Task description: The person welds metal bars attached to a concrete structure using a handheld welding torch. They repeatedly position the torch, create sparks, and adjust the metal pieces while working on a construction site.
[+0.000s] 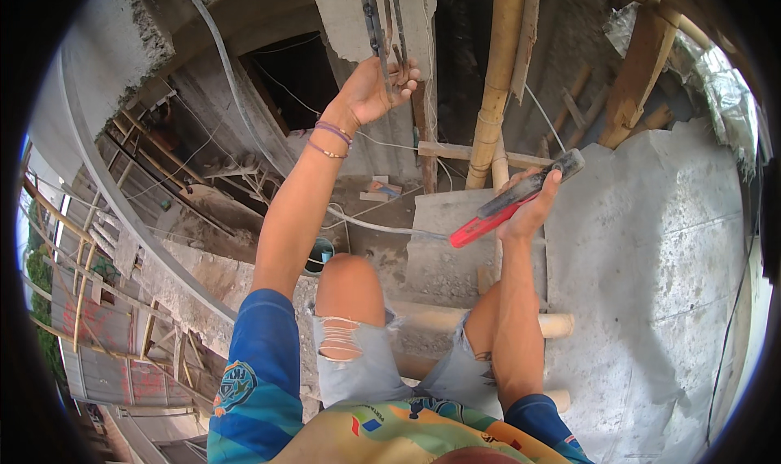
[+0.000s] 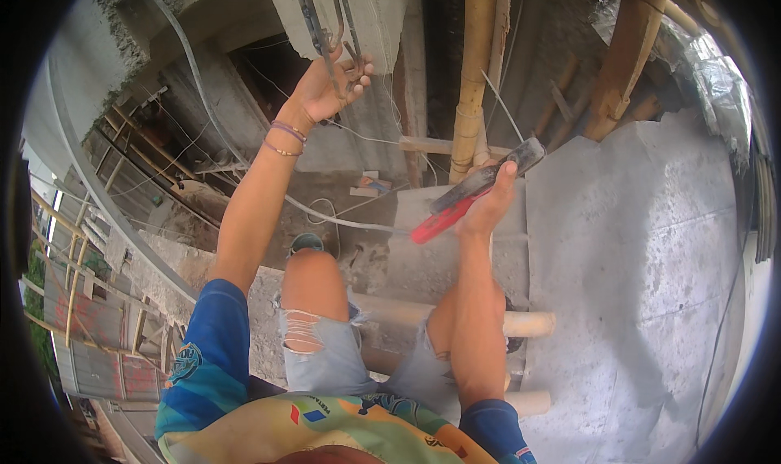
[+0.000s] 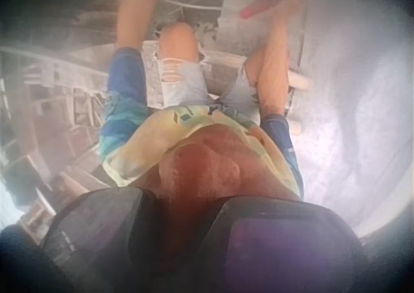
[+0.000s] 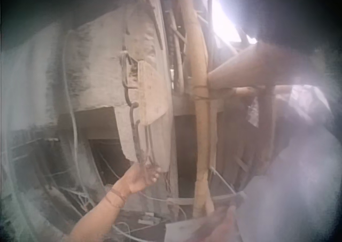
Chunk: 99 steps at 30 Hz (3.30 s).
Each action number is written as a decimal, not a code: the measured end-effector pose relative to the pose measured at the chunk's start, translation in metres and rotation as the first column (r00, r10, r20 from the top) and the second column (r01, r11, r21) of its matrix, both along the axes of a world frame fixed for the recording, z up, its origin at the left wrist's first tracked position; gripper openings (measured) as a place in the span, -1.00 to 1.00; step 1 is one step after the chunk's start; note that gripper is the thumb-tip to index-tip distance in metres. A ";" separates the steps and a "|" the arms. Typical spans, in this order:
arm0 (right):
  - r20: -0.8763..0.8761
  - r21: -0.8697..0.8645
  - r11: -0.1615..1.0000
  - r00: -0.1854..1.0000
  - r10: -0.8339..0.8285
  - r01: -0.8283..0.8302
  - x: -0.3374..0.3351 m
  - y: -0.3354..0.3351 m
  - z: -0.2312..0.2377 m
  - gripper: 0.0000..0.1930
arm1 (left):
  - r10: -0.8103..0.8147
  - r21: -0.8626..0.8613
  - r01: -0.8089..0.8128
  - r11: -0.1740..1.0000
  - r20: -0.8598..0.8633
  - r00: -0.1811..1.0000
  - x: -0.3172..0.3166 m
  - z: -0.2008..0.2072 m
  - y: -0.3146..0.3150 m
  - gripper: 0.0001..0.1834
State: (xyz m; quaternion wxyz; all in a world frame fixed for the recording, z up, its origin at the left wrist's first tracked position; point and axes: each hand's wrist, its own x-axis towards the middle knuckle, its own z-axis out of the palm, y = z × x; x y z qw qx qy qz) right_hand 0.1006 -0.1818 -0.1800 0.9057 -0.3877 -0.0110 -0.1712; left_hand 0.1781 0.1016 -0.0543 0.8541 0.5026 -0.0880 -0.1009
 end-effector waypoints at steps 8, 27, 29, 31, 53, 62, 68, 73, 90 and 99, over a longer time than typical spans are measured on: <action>0.017 -0.024 0.999 1.000 -0.020 0.021 -0.003 0.008 0.003 -0.40 | 0.020 -0.040 -0.018 0.999 0.044 0.999 0.001 -0.024 -0.008 -0.45; -0.067 0.024 0.999 0.997 -0.027 0.028 -0.004 0.003 0.011 -0.42 | 0.216 -0.165 -0.221 0.961 -0.047 0.975 -0.026 -0.033 -0.016 -0.75; -0.071 0.006 0.999 0.997 -0.038 0.039 -0.008 0.005 0.011 -0.42 | 0.252 -0.170 -0.257 0.951 -0.051 0.966 -0.022 -0.033 -0.019 -0.78; -0.064 -0.012 0.998 0.996 -0.062 0.062 -0.009 0.009 0.011 -0.42 | 0.300 -0.177 -0.310 0.934 -0.079 0.951 -0.023 -0.033 -0.023 -0.80; -0.049 0.023 1.000 0.999 0.009 -0.008 -0.007 0.023 0.001 -0.44 | 0.347 -0.137 -0.353 0.926 -0.068 0.936 -0.026 -0.034 -0.030 -0.82; -0.068 0.025 0.999 0.997 0.033 -0.032 -0.007 0.019 0.000 -0.42 | 0.197 -0.072 -0.201 0.977 -0.059 0.979 -0.025 -0.029 -0.021 -0.71; 0.060 0.013 0.994 0.993 0.106 -0.107 -0.012 0.012 0.015 -0.44 | -0.102 -0.459 0.029 0.888 -0.135 0.986 -0.011 -0.030 -0.008 -0.29; 0.082 -0.084 0.996 0.996 0.027 -0.020 -0.031 0.020 0.039 -0.40 | -0.205 -0.394 0.161 0.905 -0.071 0.976 0.006 -0.019 0.003 -0.16; 0.297 -0.351 0.919 0.952 -0.072 0.179 -0.108 0.051 0.078 -0.31 | -0.341 -0.416 0.346 0.841 0.090 0.936 0.009 -0.028 0.017 -0.21; 0.251 -0.392 0.900 0.963 -0.096 0.192 -0.140 0.053 0.076 -0.30 | -0.282 -0.583 0.212 0.784 -0.030 0.959 0.014 -0.019 -0.011 -0.30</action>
